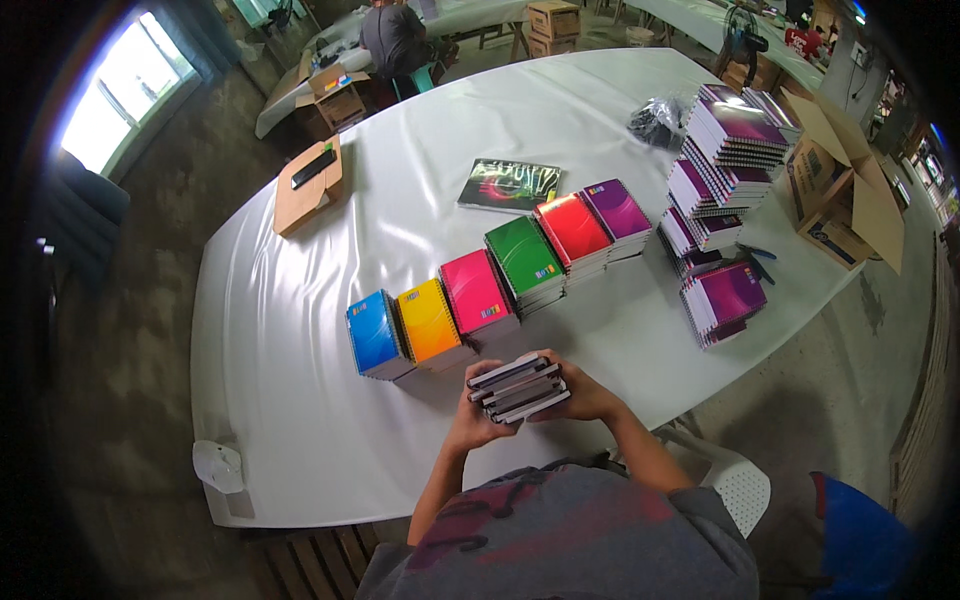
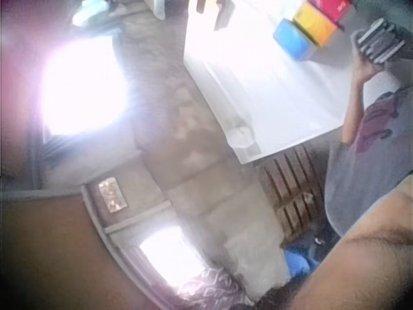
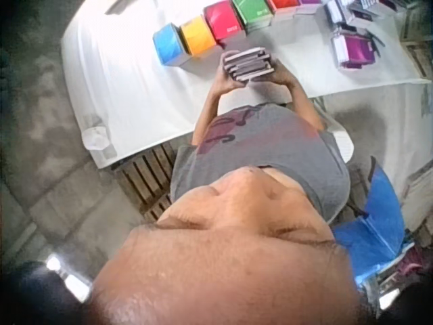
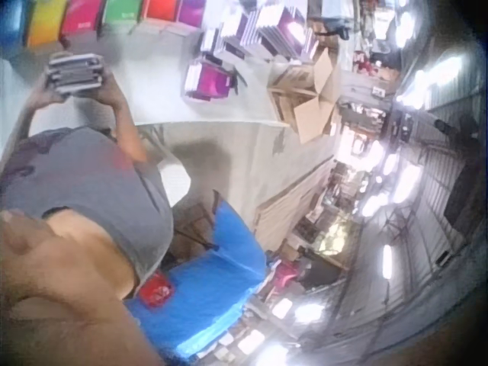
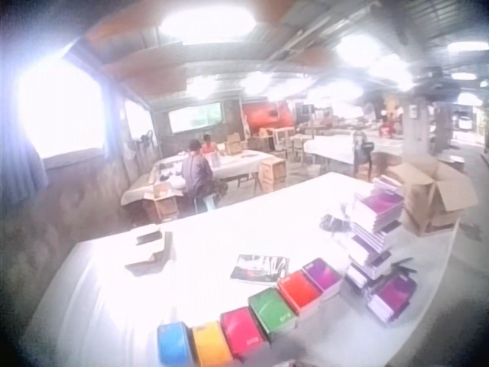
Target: The person repeatedly picks up small spiral-bound notebooks from a table, briefly opens them, and places them into color-matched stacks. The person handles notebooks of various colors, including blue, yellow, pink, green, red, and purple, and arranges them into neat piles on a white-covered table.
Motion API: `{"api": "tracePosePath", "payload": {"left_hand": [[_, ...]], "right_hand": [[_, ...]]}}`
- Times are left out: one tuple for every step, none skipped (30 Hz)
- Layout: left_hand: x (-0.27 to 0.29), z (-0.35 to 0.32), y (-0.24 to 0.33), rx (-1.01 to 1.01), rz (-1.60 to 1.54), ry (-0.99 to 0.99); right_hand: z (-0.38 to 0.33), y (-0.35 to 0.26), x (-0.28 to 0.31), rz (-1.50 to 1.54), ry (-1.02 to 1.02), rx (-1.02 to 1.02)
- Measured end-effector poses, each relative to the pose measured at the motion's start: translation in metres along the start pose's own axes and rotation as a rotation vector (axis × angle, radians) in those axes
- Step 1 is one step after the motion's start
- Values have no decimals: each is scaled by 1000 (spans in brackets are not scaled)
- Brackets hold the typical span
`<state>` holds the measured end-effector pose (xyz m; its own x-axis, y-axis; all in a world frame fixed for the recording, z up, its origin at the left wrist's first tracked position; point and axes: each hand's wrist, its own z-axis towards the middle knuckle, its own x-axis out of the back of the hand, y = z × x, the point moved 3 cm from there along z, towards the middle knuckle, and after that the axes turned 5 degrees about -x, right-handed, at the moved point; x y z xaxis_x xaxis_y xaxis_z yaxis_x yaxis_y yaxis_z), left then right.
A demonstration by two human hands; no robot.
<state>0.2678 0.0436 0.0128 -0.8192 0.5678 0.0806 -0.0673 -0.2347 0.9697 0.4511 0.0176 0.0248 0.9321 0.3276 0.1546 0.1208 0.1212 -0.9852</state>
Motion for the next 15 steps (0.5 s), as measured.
{"api": "tracePosePath", "payload": {"left_hand": [[-1,1,-1,24,-77,27],[-2,0,-2,46,-153,51],[-2,-2,-3,41,-141,91],[-2,-3,-3,34,-129,135],[-1,-4,-5,28,-116,179],[0,-5,-7,6,-78,187],[1,-5,-7,-14,-41,196],[2,-6,-6,-34,-4,205],[-1,-8,-7,20,-186,282],[-4,-9,-11,-10,-173,311],[-7,-10,-19,-39,-160,340],[-9,-11,-23,-69,-147,367],[-13,-10,-25,-99,-109,372],[-14,-10,-32,-109,-167,406],[-12,-11,-40,-118,-225,439]], "right_hand": [[-1,9,-2,-20,9,24],[1,18,-4,-41,20,50],[-1,26,-7,19,55,46],[0,28,-12,79,86,41],[0,29,-15,139,117,37],[-1,30,-15,142,100,7],[-1,28,-15,144,80,-25],[-2,27,-16,146,62,-57],[-1,31,-20,91,83,0],[2,34,-25,31,111,58],[3,35,-29,-28,139,116],[3,38,-33,21,160,103],[4,37,-35,62,185,88],[4,37,-36,104,210,74],[5,40,-33,36,197,60]]}}
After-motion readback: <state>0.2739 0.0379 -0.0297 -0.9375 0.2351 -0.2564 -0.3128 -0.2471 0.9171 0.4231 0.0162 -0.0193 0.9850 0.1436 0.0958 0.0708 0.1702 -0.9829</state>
